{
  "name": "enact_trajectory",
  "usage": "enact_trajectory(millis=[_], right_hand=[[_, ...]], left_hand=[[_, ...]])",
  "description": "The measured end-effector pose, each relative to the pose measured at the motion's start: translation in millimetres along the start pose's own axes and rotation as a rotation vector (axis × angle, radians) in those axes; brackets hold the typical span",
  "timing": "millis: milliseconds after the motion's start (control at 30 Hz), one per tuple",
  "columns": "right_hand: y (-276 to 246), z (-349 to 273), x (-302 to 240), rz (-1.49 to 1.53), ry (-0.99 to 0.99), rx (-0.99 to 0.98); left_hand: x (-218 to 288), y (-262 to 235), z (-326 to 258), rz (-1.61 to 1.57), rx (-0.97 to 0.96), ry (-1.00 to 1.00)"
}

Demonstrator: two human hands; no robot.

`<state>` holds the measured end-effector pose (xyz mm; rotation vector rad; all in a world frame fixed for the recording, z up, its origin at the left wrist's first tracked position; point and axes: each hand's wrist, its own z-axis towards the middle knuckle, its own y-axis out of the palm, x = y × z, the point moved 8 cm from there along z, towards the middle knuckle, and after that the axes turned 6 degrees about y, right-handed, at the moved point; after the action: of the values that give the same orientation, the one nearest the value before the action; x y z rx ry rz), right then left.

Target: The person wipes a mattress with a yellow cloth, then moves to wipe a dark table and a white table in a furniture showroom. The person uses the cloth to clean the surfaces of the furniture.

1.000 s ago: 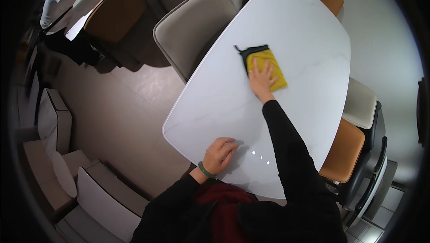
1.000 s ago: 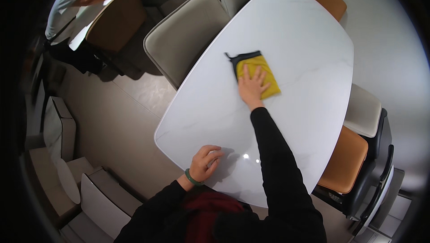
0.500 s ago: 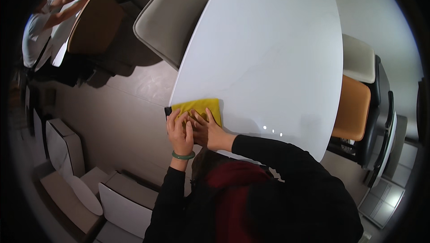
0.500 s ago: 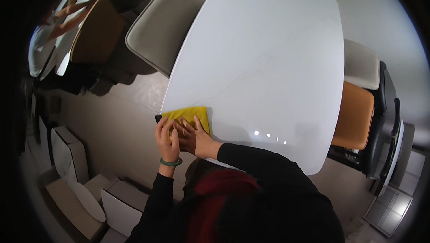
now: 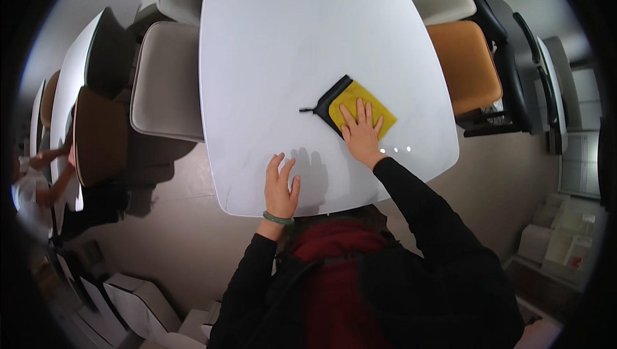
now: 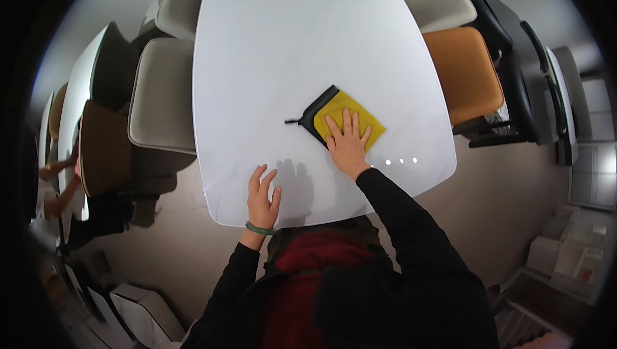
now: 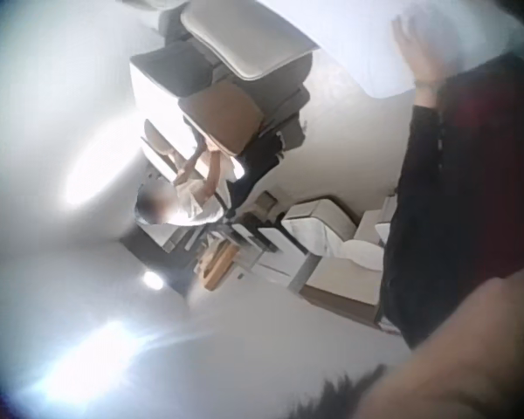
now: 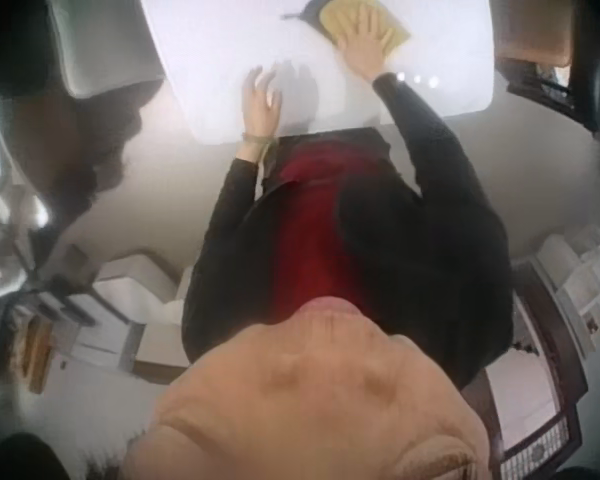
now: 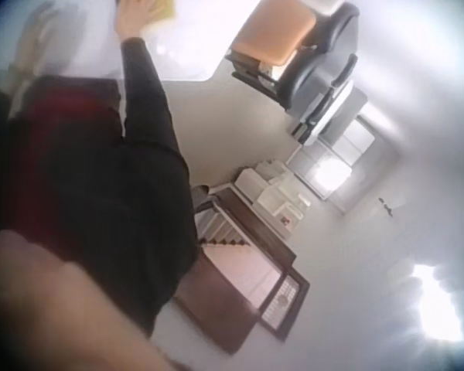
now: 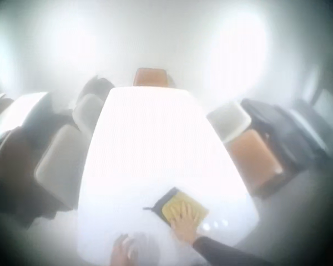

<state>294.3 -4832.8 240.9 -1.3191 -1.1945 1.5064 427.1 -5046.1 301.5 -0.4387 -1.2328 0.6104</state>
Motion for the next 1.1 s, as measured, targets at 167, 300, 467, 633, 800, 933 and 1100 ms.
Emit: enact_trajectory(millis=[167,300,467,633,800,933,1100], right_hand=[[17,-27,-57,0.021,-0.126,-0.132],[31,-113,-104,0.088,-0.479,-0.258],[19,-136,-55,0.155,-0.443,-0.342],[-10,-121,85,-0.059,0.056,-0.210],[-38,-109,237,-0.168,0.526,0.025],[-46,-87,271,-0.123,0.645,0.114],[-29,-69,199,-0.158,0.327,0.040]], left_hand=[[0,2,14,0.071,-0.029,0.030],[3,21,14,0.023,-0.098,0.028],[9,59,3,0.024,-0.239,0.047],[29,103,0,-0.028,-0.319,0.113],[55,143,-1,-0.030,-0.402,0.203],[69,158,0,-0.089,-0.441,0.216],[81,173,14,-0.069,-0.390,0.189]])
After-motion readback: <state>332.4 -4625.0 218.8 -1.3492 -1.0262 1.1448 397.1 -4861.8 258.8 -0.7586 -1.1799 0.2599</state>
